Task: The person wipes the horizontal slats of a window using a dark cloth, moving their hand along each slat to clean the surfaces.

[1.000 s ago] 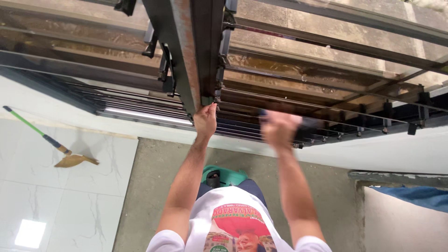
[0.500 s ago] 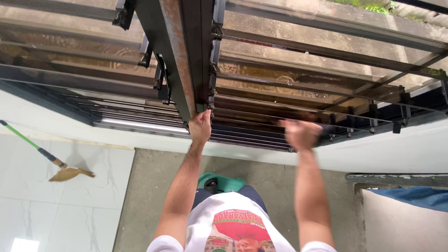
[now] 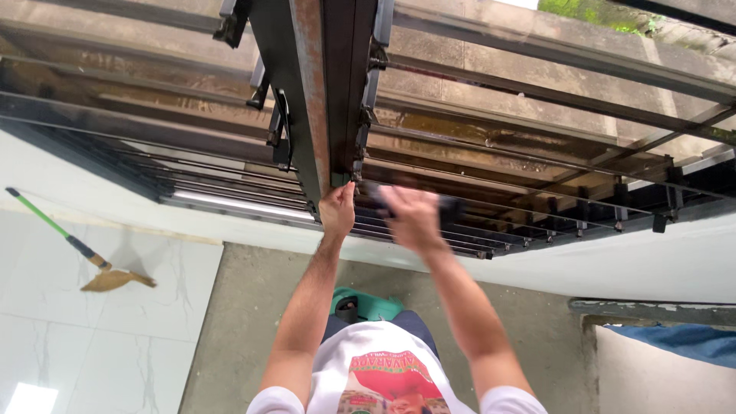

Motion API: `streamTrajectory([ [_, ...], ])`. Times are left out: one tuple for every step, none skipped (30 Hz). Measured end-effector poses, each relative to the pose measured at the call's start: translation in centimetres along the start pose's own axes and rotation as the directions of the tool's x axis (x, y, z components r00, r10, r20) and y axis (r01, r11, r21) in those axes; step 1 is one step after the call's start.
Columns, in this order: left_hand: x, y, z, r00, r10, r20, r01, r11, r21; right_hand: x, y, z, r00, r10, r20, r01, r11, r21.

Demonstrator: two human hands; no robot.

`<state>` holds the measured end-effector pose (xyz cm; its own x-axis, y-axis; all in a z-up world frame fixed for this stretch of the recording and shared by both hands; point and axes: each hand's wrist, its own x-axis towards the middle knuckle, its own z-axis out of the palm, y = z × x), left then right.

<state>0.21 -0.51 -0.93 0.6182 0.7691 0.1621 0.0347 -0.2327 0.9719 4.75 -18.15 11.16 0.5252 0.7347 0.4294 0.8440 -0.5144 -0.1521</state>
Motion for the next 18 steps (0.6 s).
streamTrajectory([
  [0.0,0.1,-0.1,1.0,-0.003,-0.005,0.003,1.0,0.003,1.3,-1.6,0.2,0.999,-0.05,0.005,0.05,0.998,0.046],
  [0.0,0.2,-0.2,1.0,-0.006,-0.009,0.006,1.0,0.006,2.1,-2.3,0.0,0.998,-0.063,0.021,0.062,0.998,0.022],
  [-0.1,0.3,-0.3,1.0,-0.008,-0.013,0.008,1.0,0.011,2.5,-2.8,-0.1,0.997,-0.074,0.037,0.074,0.997,-0.002],
  [-0.2,0.3,-0.3,1.0,-0.013,-0.014,0.013,1.0,0.02,2.6,-2.9,0.0,0.995,-0.084,0.053,0.086,0.996,-0.025],
  [-0.1,0.4,-0.2,1.0,-0.015,-0.01,0.015,1.0,0.028,2.0,-2.0,-0.3,0.997,-0.065,0.029,0.064,0.998,0.014],
  [0.0,0.5,-0.2,1.0,-0.016,-0.007,0.017,0.999,0.036,0.9,0.0,-0.9,0.999,-0.044,0.005,0.043,0.998,0.054],
  [-0.1,0.5,-0.1,0.999,-0.036,0.0,0.036,0.999,0.017,-0.7,2.3,-1.6,1.0,-0.022,-0.014,0.023,0.996,0.091],
  [-0.1,0.3,-0.1,0.998,-0.055,0.007,0.055,0.998,-0.002,-2.6,5.0,-2.3,0.994,0.107,-0.035,-0.103,0.991,0.09],
  [-0.1,0.2,-0.1,0.997,-0.074,0.014,0.074,0.997,-0.021,-4.7,7.9,-3.2,0.971,0.232,-0.057,-0.227,0.97,0.09],
  [-0.1,0.0,0.1,0.998,-0.064,0.008,0.065,0.997,-0.036,-7.2,10.7,-4.2,0.951,0.267,-0.155,-0.275,0.961,-0.031],
  [-0.2,-0.2,0.2,0.998,-0.056,-0.001,0.056,0.997,-0.049,-9.4,13.6,-5.0,0.914,0.381,-0.141,-0.399,0.907,-0.133],
  [-0.3,-0.4,0.3,0.999,-0.048,-0.01,0.047,0.997,-0.062,-11.5,16.3,-6.1,0.864,0.484,-0.141,-0.503,0.841,-0.197],
  [-0.2,-0.6,0.3,0.999,-0.032,-0.016,0.031,0.997,-0.065,-13.6,18.6,-7.3,0.877,0.419,-0.235,-0.471,0.847,-0.248],
  [-0.2,-0.7,0.4,1.0,-0.017,-0.022,0.015,0.998,-0.068,-14.9,20.0,-7.6,0.881,0.347,-0.323,-0.443,0.845,-0.301],
  [-0.3,-0.8,0.4,1.0,-0.003,-0.028,0.001,0.998,-0.068,-15.3,20.5,-7.1,0.877,0.349,-0.331,-0.453,0.829,-0.327],
  [-0.4,-0.8,0.3,1.0,-0.011,-0.026,0.009,0.998,-0.062,-15.4,20.7,-7.0,0.873,0.35,-0.34,-0.463,0.813,-0.353],
  [-0.3,-0.7,0.3,1.0,-0.016,-0.027,0.015,0.998,-0.055,-15.0,20.4,-7.2,0.869,0.349,-0.35,-0.472,0.797,-0.378],
  [-0.4,-0.6,0.3,0.999,-0.022,-0.027,0.021,0.999,-0.049,-14.0,19.2,-7.0,0.86,0.429,-0.276,-0.508,0.776,-0.374],
])
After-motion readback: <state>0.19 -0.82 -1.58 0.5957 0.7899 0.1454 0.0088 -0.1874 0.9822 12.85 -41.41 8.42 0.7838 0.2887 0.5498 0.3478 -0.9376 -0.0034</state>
